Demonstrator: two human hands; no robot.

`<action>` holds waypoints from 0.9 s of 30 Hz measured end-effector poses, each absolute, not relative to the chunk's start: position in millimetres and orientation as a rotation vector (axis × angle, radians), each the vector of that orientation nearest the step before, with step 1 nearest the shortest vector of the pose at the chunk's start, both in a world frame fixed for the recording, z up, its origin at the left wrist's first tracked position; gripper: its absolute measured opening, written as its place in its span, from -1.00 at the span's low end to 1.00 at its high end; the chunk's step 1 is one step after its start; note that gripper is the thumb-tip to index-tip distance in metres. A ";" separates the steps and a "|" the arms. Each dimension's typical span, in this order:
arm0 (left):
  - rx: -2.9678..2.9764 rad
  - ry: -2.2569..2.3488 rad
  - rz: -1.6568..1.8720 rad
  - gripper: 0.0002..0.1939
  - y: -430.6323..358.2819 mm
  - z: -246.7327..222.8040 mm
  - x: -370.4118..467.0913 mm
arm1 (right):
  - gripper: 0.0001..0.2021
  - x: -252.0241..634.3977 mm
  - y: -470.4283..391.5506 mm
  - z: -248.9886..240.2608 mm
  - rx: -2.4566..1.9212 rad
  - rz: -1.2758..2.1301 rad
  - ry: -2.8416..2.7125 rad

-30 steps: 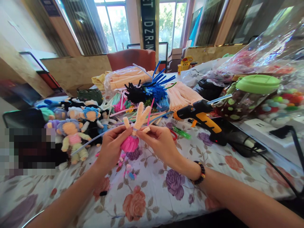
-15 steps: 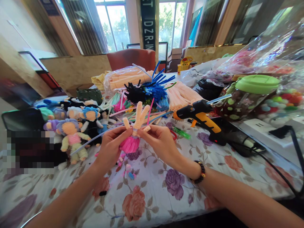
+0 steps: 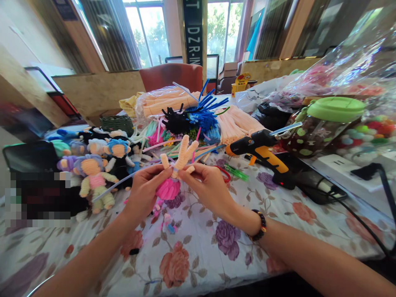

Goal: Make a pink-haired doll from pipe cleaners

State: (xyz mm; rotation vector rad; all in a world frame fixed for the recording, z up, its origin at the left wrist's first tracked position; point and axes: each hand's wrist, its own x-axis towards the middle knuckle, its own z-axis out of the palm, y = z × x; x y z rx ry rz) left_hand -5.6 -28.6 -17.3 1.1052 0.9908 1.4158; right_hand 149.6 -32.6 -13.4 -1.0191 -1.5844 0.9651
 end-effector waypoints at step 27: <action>1.158 0.838 1.291 -0.87 -32.5 -10.1 -2.7 | -0.66 154.5 -26.5 -10.6 -1.056 0.993 -1.565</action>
